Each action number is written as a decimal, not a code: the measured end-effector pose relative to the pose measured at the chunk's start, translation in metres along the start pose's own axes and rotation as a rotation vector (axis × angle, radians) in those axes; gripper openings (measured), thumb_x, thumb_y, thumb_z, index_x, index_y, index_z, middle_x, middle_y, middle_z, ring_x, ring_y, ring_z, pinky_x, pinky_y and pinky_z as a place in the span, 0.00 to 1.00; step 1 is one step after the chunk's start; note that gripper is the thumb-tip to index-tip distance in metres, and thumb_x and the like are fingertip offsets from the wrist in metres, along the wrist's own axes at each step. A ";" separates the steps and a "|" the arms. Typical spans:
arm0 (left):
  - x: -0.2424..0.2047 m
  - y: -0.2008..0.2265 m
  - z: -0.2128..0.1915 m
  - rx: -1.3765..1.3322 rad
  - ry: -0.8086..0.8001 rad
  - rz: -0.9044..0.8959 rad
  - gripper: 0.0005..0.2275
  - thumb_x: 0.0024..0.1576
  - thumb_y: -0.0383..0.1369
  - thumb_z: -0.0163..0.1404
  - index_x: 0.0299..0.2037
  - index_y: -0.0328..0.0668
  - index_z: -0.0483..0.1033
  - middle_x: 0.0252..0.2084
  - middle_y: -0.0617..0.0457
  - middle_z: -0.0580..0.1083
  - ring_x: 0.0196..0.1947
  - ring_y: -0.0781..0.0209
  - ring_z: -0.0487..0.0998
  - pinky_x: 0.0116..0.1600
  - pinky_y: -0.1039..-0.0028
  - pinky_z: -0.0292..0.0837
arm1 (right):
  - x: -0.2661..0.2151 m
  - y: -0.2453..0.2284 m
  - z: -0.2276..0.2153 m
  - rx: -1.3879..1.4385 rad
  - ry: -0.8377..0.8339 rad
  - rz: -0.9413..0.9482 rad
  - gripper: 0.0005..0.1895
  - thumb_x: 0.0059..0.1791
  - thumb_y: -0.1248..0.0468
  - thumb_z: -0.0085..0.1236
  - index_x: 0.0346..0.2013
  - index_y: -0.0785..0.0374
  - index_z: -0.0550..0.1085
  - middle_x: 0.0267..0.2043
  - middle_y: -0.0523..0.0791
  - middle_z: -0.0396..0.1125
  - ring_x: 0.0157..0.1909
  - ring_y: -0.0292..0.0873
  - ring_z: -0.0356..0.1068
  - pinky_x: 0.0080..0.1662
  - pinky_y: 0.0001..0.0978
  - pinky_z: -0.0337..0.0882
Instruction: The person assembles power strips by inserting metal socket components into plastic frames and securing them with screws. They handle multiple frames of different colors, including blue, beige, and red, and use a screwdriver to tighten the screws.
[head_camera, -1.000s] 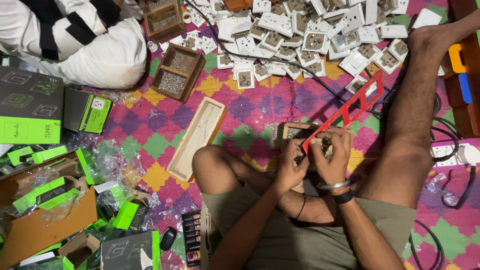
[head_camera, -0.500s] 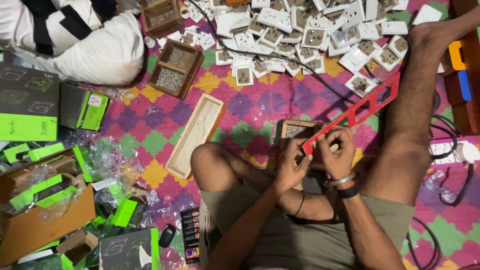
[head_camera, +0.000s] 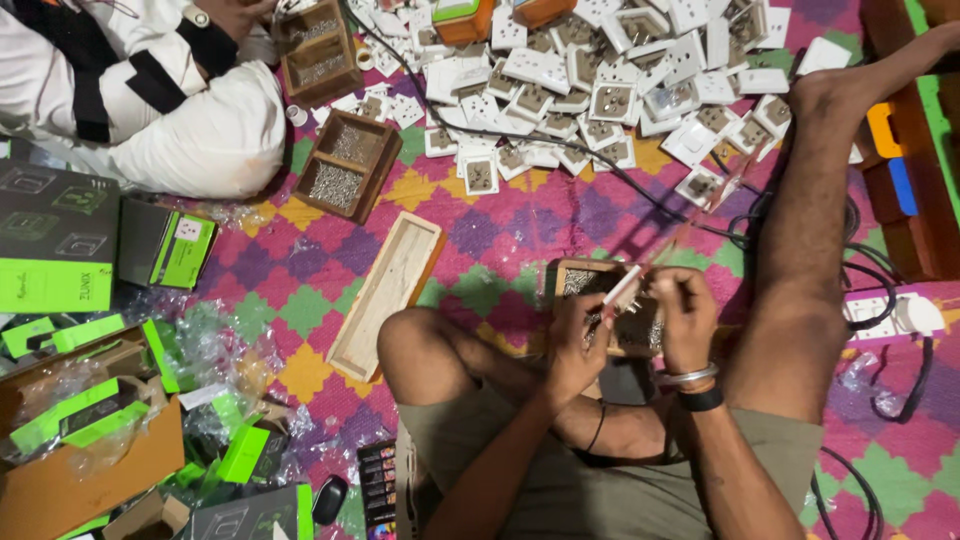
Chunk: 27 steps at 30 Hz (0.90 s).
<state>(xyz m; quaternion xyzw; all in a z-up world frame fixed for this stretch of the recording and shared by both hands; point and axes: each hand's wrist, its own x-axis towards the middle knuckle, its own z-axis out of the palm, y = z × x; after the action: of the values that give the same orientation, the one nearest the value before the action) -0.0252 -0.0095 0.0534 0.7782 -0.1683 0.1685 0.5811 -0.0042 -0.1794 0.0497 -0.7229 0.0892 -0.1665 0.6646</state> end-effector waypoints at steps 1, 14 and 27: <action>0.002 -0.001 -0.004 0.069 0.014 0.085 0.15 0.56 0.18 0.52 0.52 0.37 0.70 0.51 0.42 0.74 0.53 0.42 0.76 0.55 0.58 0.74 | 0.004 0.002 -0.007 0.049 -0.001 -0.012 0.09 0.58 0.61 0.53 0.40 0.64 0.74 0.36 0.40 0.69 0.36 0.33 0.65 0.39 0.24 0.64; 0.027 -0.002 -0.029 0.476 -0.270 0.059 0.47 0.35 0.37 0.69 0.66 0.32 0.55 0.66 0.29 0.58 0.68 0.27 0.55 0.68 0.33 0.42 | -0.001 0.032 -0.021 -0.244 -0.139 0.368 0.22 0.58 0.54 0.53 0.31 0.70 0.81 0.21 0.48 0.69 0.20 0.38 0.62 0.26 0.32 0.59; 0.027 -0.037 -0.044 0.688 0.130 -0.110 0.42 0.38 0.43 0.68 0.62 0.34 0.61 0.51 0.36 0.68 0.52 0.33 0.68 0.58 0.46 0.64 | 0.005 0.053 -0.009 -0.418 -0.087 0.124 0.19 0.58 0.53 0.55 0.34 0.67 0.79 0.25 0.48 0.70 0.27 0.35 0.64 0.31 0.34 0.63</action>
<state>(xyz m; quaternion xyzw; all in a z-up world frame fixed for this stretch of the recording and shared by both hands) 0.0130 0.0406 0.0462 0.9239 -0.0222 0.2329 0.3027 0.0019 -0.1946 -0.0019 -0.8446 0.1373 -0.0717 0.5126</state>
